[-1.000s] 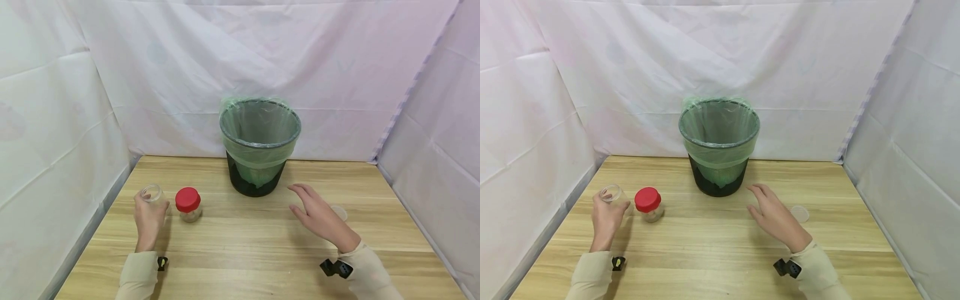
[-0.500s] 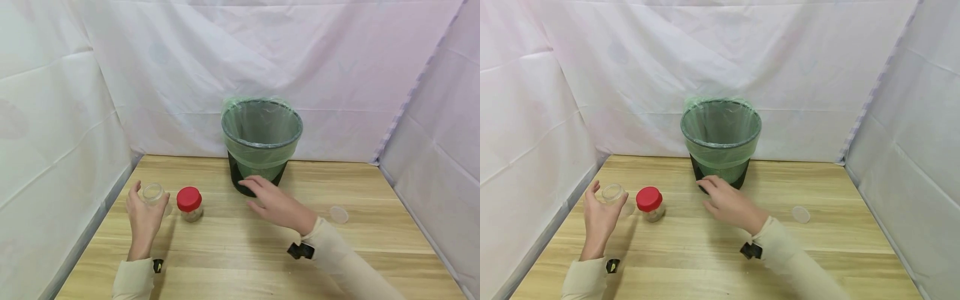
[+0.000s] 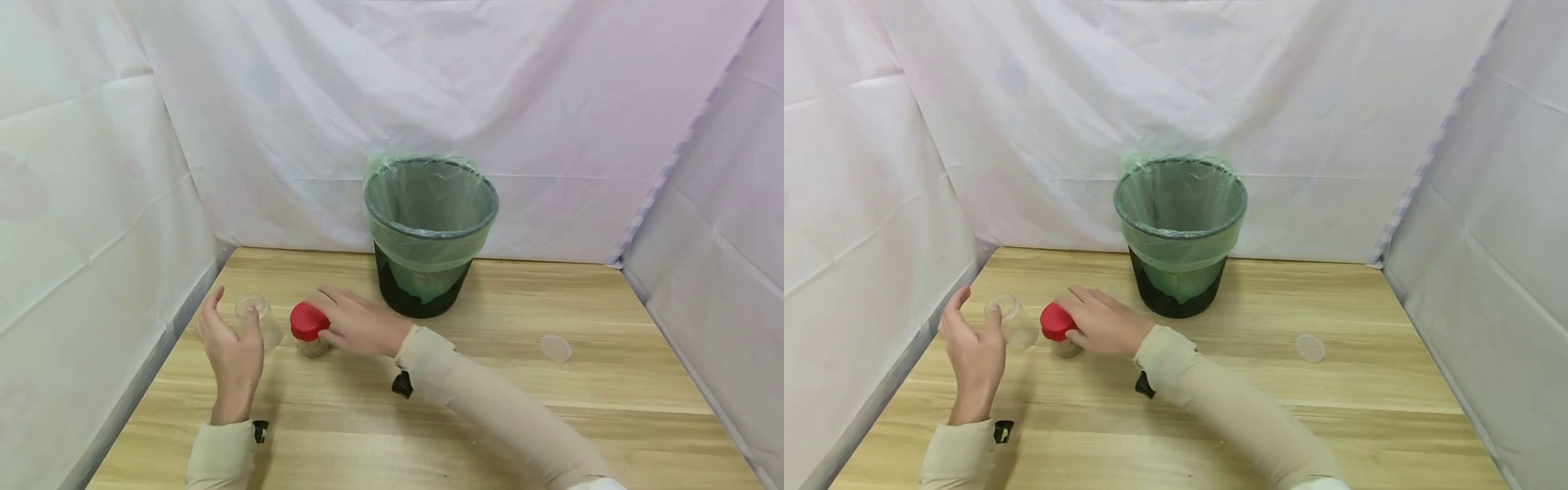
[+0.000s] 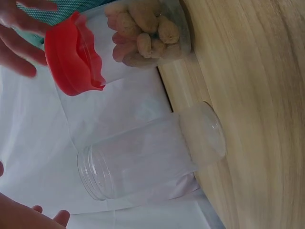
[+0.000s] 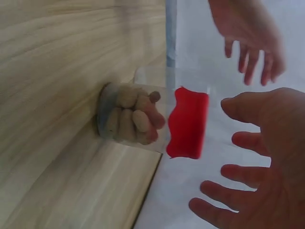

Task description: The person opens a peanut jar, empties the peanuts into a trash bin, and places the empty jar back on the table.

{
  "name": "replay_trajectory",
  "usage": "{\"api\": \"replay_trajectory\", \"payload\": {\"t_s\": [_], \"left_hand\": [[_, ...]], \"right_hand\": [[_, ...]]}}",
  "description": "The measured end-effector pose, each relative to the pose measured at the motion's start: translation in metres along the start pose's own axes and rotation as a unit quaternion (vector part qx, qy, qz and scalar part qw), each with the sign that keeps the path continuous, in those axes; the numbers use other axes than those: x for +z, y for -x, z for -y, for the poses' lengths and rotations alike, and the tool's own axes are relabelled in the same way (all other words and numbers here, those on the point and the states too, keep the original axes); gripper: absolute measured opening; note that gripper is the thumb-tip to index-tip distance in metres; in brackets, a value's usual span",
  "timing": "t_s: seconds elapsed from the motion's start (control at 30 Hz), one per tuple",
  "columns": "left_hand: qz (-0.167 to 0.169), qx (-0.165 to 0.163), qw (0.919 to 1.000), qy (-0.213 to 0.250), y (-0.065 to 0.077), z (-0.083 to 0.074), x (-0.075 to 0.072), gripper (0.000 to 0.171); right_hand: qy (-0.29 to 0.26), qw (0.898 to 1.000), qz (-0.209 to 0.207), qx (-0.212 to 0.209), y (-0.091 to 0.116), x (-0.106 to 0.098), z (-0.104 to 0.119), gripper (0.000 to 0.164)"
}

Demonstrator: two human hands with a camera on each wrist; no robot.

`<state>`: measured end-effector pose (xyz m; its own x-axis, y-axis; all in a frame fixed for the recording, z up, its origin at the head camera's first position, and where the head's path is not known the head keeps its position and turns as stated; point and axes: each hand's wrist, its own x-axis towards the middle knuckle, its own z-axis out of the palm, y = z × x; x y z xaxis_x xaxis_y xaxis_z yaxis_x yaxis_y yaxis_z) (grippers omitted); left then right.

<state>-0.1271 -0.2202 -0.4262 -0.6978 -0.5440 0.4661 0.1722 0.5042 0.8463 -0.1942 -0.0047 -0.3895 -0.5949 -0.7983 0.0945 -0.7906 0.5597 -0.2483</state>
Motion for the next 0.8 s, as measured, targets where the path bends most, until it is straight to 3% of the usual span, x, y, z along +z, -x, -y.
{"api": "replay_trajectory", "payload": {"t_s": [0.2, 0.37, 0.6, 0.8], "left_hand": [[-0.009, 0.041, 0.999, 0.016, 0.004, 0.0, 0.003, 0.054], [-0.005, 0.064, 0.9978, 0.019, 0.006, -0.001, 0.006, 0.053], [-0.002, 0.072, 0.9972, 0.018, 0.007, -0.002, 0.009, 0.05], [0.027, 0.062, 0.9975, 0.018, 0.01, -0.009, 0.015, 0.051]], "right_hand": [[0.011, 0.999, 0.037, -0.005, -0.027, 0.016, -0.003, 0.065], [-0.006, 0.999, 0.045, 0.004, -0.032, 0.026, -0.006, 0.064], [-0.026, 0.999, 0.018, 0.045, -0.015, 0.021, -0.014, 0.058], [-0.04, 0.996, -0.002, 0.077, 0.015, 0.014, -0.028, 0.056]]}}
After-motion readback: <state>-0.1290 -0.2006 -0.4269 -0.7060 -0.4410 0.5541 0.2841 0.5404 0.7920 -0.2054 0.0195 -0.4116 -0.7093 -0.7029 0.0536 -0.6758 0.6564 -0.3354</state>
